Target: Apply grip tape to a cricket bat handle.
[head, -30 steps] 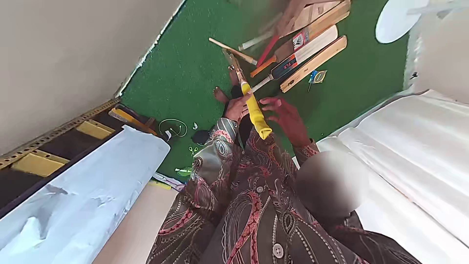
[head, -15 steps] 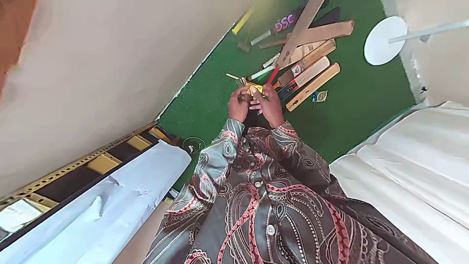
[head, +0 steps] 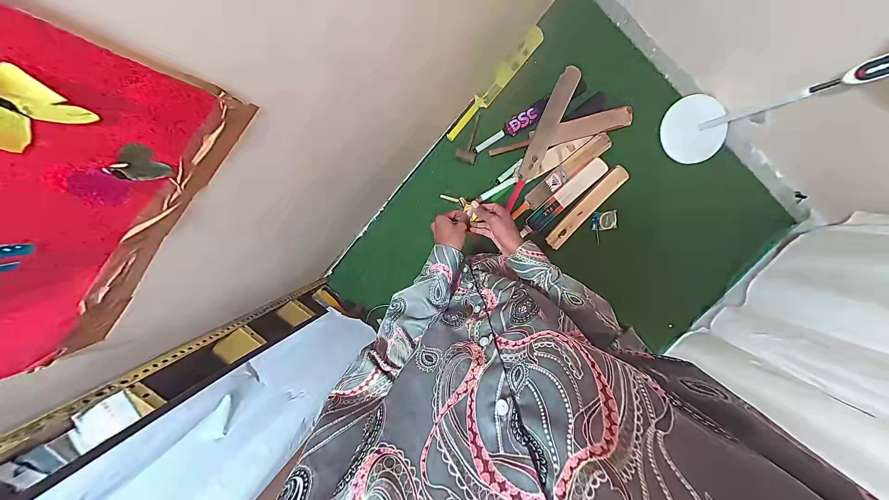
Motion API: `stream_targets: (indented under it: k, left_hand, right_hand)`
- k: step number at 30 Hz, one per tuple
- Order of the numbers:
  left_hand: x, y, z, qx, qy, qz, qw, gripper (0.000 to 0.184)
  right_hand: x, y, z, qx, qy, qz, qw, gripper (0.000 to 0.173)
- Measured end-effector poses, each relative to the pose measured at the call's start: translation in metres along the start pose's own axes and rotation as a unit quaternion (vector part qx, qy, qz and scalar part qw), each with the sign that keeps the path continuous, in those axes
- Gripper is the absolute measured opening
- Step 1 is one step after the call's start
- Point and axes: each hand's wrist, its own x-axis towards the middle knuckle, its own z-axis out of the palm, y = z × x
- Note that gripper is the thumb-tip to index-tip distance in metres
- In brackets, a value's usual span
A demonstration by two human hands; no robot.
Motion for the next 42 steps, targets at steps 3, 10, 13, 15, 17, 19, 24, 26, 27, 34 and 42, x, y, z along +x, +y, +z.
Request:
stream_targets:
  k: [3, 10, 13, 15, 17, 19, 24, 26, 27, 34, 42]
  left_hand:
    - [-0.003, 0.004, -0.003, 0.037, -0.034, -0.011, 0.999, 0.028]
    - [-0.010, -0.010, 0.008, 0.021, -0.033, -0.011, 0.999, 0.031]
    - [-0.020, -0.009, 0.012, 0.074, 0.013, -0.016, 0.997, 0.034]
    - [-0.022, -0.015, 0.011, 0.079, 0.014, -0.034, 0.996, 0.038]
    - [-0.020, -0.018, 0.008, 0.035, 0.000, -0.044, 0.998, 0.034]
    - [-0.022, -0.019, 0.015, -0.017, -0.019, -0.037, 0.999, 0.033]
    - [-0.034, -0.029, 0.018, -0.135, -0.096, -0.022, 0.986, 0.043]
    - [-0.044, -0.026, 0.012, -0.173, -0.123, -0.006, 0.977, 0.046]
    - [-0.043, -0.029, 0.011, -0.209, -0.133, -0.011, 0.969, 0.042]
    - [-0.023, -0.046, 0.027, -0.353, -0.100, -0.059, 0.928, 0.039]
    - [-0.021, -0.041, 0.026, -0.147, -0.044, -0.056, 0.987, 0.043]
  right_hand:
    - [0.003, 0.010, -0.001, -0.058, 0.024, 0.004, 0.998, 0.064]
    - [0.008, 0.020, -0.017, -0.212, 0.041, -0.078, 0.973, 0.031]
    - [0.011, 0.025, -0.026, -0.290, 0.051, -0.104, 0.950, 0.033]
    - [0.011, 0.030, -0.030, -0.288, 0.034, -0.080, 0.954, 0.035]
    - [0.011, 0.037, -0.027, -0.246, 0.016, -0.083, 0.966, 0.036]
    - [0.010, 0.044, -0.025, -0.176, -0.002, -0.070, 0.982, 0.041]
    - [0.004, 0.030, -0.037, -0.088, -0.071, -0.036, 0.993, 0.044]
    - [0.004, 0.027, -0.043, -0.104, -0.092, -0.036, 0.990, 0.039]
    - [0.002, 0.027, -0.044, -0.108, -0.096, -0.028, 0.989, 0.039]
    - [0.004, 0.025, -0.053, -0.071, -0.144, 0.013, 0.987, 0.035]
    - [0.000, 0.034, -0.042, -0.122, -0.080, -0.029, 0.989, 0.034]
